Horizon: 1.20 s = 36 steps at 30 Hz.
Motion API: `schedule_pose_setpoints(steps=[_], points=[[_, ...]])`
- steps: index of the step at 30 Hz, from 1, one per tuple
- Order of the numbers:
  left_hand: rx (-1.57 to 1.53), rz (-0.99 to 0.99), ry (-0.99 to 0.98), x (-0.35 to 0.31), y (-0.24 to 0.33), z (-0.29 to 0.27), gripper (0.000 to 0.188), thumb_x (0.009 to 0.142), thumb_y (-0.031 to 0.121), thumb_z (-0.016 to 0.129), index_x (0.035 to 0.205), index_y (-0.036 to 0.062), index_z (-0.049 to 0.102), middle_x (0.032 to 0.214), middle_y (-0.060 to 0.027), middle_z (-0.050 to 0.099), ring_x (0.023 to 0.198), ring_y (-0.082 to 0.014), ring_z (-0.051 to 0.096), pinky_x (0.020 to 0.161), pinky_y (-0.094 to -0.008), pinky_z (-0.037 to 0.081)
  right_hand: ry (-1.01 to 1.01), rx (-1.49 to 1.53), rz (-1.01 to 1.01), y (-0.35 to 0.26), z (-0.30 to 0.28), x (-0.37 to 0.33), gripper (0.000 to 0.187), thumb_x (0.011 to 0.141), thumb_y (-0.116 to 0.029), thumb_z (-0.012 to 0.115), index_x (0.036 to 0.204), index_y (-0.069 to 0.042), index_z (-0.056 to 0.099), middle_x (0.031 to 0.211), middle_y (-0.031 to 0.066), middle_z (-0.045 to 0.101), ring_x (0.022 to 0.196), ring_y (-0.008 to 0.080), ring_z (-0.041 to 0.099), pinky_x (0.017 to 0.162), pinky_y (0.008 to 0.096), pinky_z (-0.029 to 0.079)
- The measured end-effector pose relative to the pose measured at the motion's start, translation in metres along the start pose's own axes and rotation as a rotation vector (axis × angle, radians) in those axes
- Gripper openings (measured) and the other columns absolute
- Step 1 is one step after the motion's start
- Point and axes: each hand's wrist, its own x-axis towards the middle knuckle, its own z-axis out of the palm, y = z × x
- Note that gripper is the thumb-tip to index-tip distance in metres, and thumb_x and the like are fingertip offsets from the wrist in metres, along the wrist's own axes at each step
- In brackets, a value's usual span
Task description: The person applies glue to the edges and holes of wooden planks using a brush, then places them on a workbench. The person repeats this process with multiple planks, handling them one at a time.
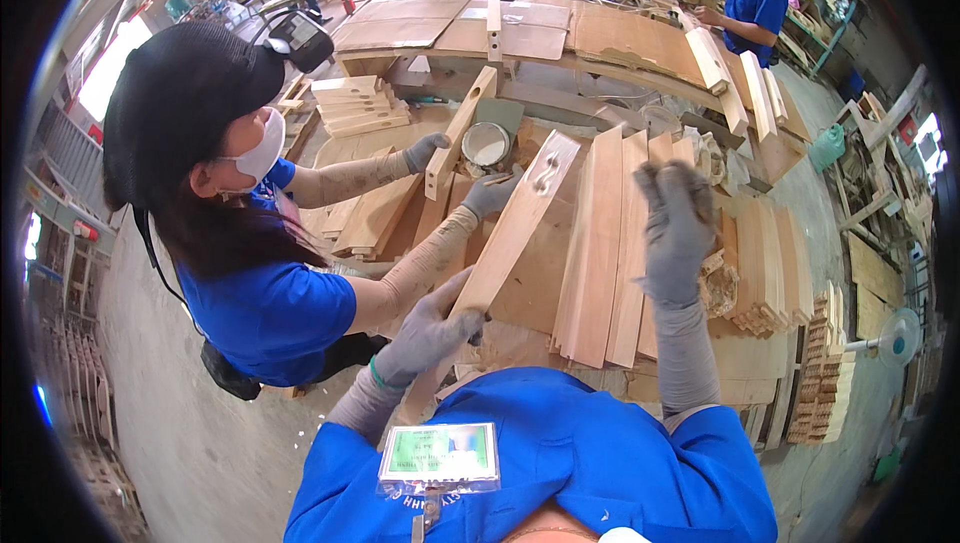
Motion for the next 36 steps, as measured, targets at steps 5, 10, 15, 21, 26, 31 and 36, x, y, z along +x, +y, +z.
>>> schedule_pose_setpoints(steps=[5,10,15,21,26,31,36], points=[[0.042,0.160,-0.001,0.048,0.035,0.008,0.048,0.088,0.024,0.059,0.127,0.0000,0.045,0.086,-0.0036,0.055,0.069,-0.0090,0.055,0.059,-0.0239,0.048,-0.193,-0.148,-0.058,-0.040,0.005,0.018,0.039,0.100,-0.021,0.034,0.133,0.000,0.037,0.105,0.0164,0.060,0.095,0.0251,0.063,0.083,0.0379,0.055],[-0.049,0.295,0.085,0.119,0.083,0.031,0.047,0.087,0.037,0.059,0.116,0.0017,0.050,0.087,-0.0029,0.056,0.070,-0.0094,0.056,0.060,-0.0236,0.048,-0.364,-0.032,0.281,-0.011,0.001,-0.012,0.057,0.095,-0.027,0.049,0.140,-0.002,0.025,0.125,0.0199,0.050,0.111,0.0265,0.054,0.093,0.0356,0.048],[-0.046,0.439,0.185,0.172,0.127,0.081,0.051,0.088,0.040,0.059,0.118,0.0002,0.047,0.092,-0.0044,0.057,0.076,-0.0119,0.058,0.066,-0.0260,0.050,-0.417,-0.657,0.071,0.019,0.006,-0.024,0.080,0.076,-0.004,0.072,0.141,-0.005,0.025,0.129,0.0178,0.045,0.110,0.0230,0.053,0.093,0.0309,0.047],[0.917,0.939,0.395,0.178,0.133,0.031,0.080,0.077,0.044,0.068,0.138,0.0079,0.032,0.126,-0.0195,0.049,0.116,-0.0297,0.049,0.099,-0.0404,0.038,-0.462,-0.868,0.157,-0.035,-0.023,0.028,0.058,0.083,-0.004,0.059,0.136,-0.003,0.035,0.102,0.0112,0.054,0.077,0.0184,0.060,0.069,0.0269,0.052],[1.743,1.373,0.468,0.178,0.126,0.019,0.067,0.074,0.030,0.062,0.136,0.0154,0.040,0.135,-0.0146,0.044,0.131,-0.0310,0.034,0.111,-0.0506,0.020,-0.890,-1.530,-0.439,-0.058,-0.024,0.062,0.070,0.072,-0.003,0.061,0.137,-0.001,0.035,0.112,0.0217,0.054,0.089,0.0308,0.060,0.076,0.0369,0.050],[1.801,1.162,0.293,0.189,0.117,0.013,0.040,0.080,0.020,0.054,0.120,0.0127,0.052,0.117,-0.0105,0.058,0.112,-0.0282,0.055,0.098,-0.0461,0.042,-1.029,-1.855,-0.588,-0.059,0.010,0.078,0.074,0.073,-0.011,0.066,0.139,-0.005,0.034,0.127,0.0214,0.050,0.114,0.0326,0.052,0.092,0.0393,0.045],[1.378,0.729,0.355,0.227,0.131,-0.045,0.030,0.078,0.019,0.062,0.105,0.0064,0.055,0.091,-0.0136,0.064,0.082,-0.0285,0.065,0.074,-0.0388,0.052,-0.687,-1.480,-0.812,-0.043,0.015,0.099,0.071,0.080,-0.024,0.067,0.140,-0.007,0.034,0.138,0.0156,0.042,0.124,0.0343,0.043,0.101,0.0406,0.039]])
